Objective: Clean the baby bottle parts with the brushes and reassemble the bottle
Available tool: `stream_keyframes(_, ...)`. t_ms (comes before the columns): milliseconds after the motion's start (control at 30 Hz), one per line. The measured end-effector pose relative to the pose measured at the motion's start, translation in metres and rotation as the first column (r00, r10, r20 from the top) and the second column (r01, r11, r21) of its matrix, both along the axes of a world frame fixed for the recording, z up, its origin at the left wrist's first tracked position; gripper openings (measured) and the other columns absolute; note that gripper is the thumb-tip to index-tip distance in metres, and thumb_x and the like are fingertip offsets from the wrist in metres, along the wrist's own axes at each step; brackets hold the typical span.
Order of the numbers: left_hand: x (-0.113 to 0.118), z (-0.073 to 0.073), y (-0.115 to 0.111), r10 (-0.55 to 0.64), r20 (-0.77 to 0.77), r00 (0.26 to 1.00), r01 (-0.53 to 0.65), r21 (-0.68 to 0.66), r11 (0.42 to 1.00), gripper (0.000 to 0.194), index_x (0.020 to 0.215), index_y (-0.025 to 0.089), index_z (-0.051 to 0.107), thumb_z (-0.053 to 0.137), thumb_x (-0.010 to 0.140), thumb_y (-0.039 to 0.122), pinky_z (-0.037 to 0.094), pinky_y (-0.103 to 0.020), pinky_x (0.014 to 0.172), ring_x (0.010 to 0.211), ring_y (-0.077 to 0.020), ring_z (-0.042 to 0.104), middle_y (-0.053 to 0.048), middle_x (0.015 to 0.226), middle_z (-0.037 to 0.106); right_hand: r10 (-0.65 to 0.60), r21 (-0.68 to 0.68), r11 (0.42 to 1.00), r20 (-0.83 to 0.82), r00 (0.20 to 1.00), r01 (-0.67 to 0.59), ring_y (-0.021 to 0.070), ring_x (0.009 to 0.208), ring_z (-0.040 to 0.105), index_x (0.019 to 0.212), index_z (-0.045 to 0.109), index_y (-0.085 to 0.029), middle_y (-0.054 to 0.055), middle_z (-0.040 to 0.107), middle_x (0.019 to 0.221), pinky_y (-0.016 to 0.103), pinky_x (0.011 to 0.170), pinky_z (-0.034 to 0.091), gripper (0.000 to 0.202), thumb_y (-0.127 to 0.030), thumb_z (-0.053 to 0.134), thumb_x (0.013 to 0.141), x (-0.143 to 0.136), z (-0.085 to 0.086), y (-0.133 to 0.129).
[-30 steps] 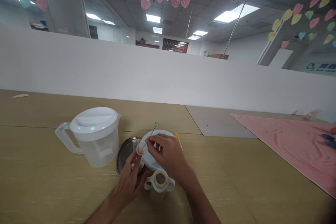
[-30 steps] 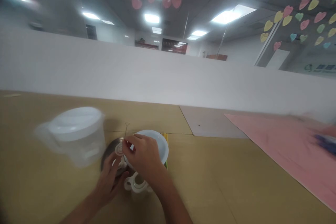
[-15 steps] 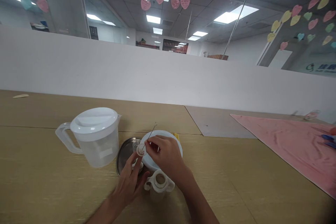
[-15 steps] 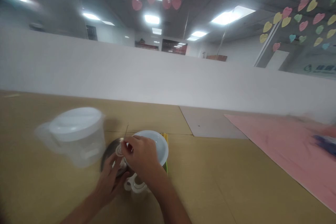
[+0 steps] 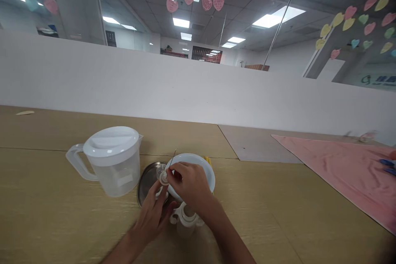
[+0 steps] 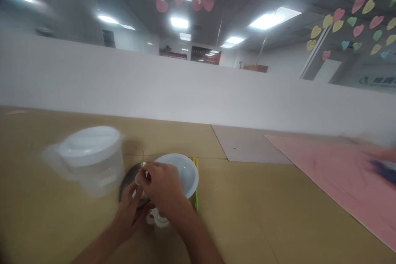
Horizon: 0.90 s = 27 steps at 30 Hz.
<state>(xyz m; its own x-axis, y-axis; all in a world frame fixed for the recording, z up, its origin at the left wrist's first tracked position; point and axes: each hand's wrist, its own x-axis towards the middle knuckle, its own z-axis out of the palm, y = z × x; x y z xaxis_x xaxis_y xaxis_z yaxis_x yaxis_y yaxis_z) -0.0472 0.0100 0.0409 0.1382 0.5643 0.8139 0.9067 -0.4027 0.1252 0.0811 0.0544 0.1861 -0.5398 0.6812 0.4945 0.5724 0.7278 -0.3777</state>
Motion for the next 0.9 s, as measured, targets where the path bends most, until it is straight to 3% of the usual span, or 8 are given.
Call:
stream_keyframes(300, 0.000, 0.000, 0.000, -0.023, 0.034, 0.999, 0.023, 0.026, 0.999, 0.066, 0.145, 0.019, 0.009, 0.043, 0.089, 0.021, 0.052, -0.043, 0.083, 0.119, -0.0304, 0.045, -0.021, 0.138, 0.032, -0.026, -0.012, 1.000, 0.050, 0.998, 0.027, 0.0070, 0.049, 0.044, 0.062, 0.061, -0.018, -0.001, 0.063, 0.058, 0.024, 0.049, 0.022, 0.021, -0.019, 0.049, 0.078, -0.004, -0.002, -0.002)
stream_keyframes(733, -0.002, -0.001, 0.002, 0.007, 0.028, 1.000, -0.010, 0.080, 0.997, 0.063, 0.145, 0.018, 0.013, 0.043, 0.089, 0.023, 0.052, -0.042, 0.081, 0.115, -0.0299, 0.046, -0.021, 0.130, 0.040, -0.012, -0.076, 0.997, 0.024, 1.000, 0.013, 0.0081, 0.052, 0.047, 0.064, 0.062, -0.018, -0.001, 0.063, 0.060, 0.024, 0.051, 0.024, 0.020, -0.021, 0.050, 0.079, -0.006, -0.007, 0.001)
stream_keyframes(900, -0.006, -0.001, 0.004, -0.020, 0.004, 1.000, 0.019, 0.141, 0.990, 0.064, 0.143, 0.020, 0.020, 0.050, 0.086, 0.021, 0.050, -0.041, 0.083, 0.108, -0.0278, 0.051, -0.017, 0.119, 0.052, 0.120, -0.219, 0.962, -0.202, 0.972, -0.164, 0.0073, 0.055, 0.051, 0.087, 0.062, -0.021, -0.003, 0.061, 0.062, 0.020, 0.055, 0.034, 0.016, -0.029, 0.048, 0.086, 0.006, 0.011, -0.009)
